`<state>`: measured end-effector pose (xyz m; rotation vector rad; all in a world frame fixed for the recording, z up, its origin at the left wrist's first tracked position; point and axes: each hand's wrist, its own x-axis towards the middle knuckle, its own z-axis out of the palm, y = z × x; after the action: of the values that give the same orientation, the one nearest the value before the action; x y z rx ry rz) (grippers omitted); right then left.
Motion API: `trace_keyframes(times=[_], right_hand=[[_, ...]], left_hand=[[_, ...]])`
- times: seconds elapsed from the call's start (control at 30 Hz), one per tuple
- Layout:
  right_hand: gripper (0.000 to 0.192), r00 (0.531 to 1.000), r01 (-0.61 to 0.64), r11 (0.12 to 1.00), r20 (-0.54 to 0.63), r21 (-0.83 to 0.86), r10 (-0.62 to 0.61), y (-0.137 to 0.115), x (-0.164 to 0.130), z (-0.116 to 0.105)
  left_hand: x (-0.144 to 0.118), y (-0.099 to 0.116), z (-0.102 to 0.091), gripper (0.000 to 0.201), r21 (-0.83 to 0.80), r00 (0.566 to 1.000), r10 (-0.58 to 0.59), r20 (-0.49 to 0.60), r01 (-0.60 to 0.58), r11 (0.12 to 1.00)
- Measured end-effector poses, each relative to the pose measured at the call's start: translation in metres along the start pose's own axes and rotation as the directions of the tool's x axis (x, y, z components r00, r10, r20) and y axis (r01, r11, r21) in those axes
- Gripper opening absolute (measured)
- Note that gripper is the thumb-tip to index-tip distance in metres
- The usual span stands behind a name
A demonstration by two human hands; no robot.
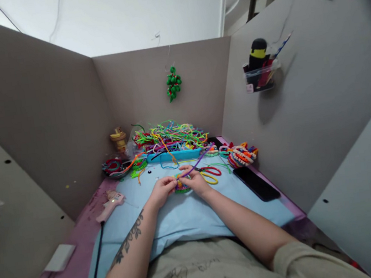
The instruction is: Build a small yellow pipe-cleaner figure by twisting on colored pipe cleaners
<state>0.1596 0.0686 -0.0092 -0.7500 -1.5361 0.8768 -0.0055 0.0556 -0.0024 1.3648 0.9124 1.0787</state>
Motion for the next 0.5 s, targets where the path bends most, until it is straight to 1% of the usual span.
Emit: trace_keyframes(times=[0.1,0.2,0.33,0.43,0.5], right_hand=[[0.011,0.999,0.045,0.999,0.021,-0.012,-0.045,-0.0001,-0.0011,-0.0008],[0.012,0.992,0.118,0.986,0.048,-0.119,-0.113,-0.0034,-0.0029,-0.0013],[0.011,0.971,0.239,0.921,0.067,-0.307,-0.23,-0.0071,-0.0056,0.0008],[0.011,0.951,0.302,0.878,0.061,-0.371,-0.302,-0.0075,-0.0065,0.0032],[0.012,0.942,0.326,0.862,0.063,-0.388,-0.328,-0.0074,-0.0063,0.0039]], left_hand=[[0.0,0.0027,0.0003,0.026,0.029,0.998,0.006,-0.057,-0.004,1.0],[0.001,0.0026,-0.0001,0.024,0.022,0.996,0.028,-0.09,-0.027,0.999],[0.0025,0.0002,-0.0013,0.022,-0.034,0.994,0.034,-0.106,-0.037,0.999],[0.0029,-0.0012,-0.0019,0.023,-0.078,0.993,0.015,-0.119,-0.024,0.997],[0.0032,-0.0019,-0.0021,0.025,-0.102,0.993,0.004,-0.12,-0.017,0.995]])
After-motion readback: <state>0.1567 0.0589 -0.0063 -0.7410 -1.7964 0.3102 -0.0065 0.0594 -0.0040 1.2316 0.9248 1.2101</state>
